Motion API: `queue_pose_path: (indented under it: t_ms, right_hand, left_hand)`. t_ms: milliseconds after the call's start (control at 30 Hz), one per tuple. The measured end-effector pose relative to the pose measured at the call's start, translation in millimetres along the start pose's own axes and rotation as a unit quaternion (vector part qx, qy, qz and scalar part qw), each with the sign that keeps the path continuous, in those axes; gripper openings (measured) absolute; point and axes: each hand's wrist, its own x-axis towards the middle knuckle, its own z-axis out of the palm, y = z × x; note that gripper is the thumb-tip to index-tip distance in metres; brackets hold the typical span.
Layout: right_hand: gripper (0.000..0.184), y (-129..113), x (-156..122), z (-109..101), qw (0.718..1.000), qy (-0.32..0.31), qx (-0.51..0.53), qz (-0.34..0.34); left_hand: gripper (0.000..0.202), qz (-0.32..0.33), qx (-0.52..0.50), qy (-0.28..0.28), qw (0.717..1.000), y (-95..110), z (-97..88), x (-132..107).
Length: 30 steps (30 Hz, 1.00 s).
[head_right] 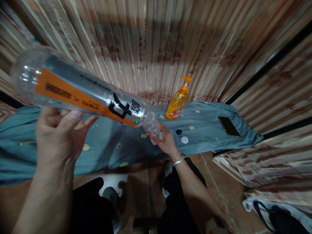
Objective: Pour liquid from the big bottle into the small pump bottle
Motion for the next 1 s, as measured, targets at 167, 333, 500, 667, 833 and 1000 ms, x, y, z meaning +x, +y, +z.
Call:
queue_pose_path:
  t_ms: [167,333,500,667,833,1000]
  right_hand:
    - [0.064,0.0,0.2,-0.1,1.0,0.001,0.004,0.004]
    - [0.066,-1.2,-0.4,-0.2,1.0,0.002,0.012,0.0]
    - [0.067,-1.4,-0.6,-0.8,1.0,0.002,0.009,0.01]
    - [0.065,-1.4,0.0,-1.0,1.0,0.001,0.012,0.008]
    - [0.064,-1.2,-0.4,-0.3,1.0,-0.003,0.011,0.008]
    - [0.065,-1.4,-0.7,-0.5,1.0,-0.003,0.007,0.013]
  left_hand:
    - [0.059,0.003,-0.01,0.002,1.0,0.6,0.9,-0.1]
    - [0.061,-0.004,-0.013,0.004,1.0,0.8,1.4,0.4]
    - [0.059,-0.004,-0.018,0.007,1.0,1.2,1.5,0.7]
    - [0.059,-0.008,-0.003,-0.005,1.0,2.4,0.3,-0.2]
    - [0.063,-0.009,-0.007,-0.001,1.0,2.4,0.1,0.4]
    - [0.064,0.0,-0.012,0.007,1.0,1.1,0.3,0.3]
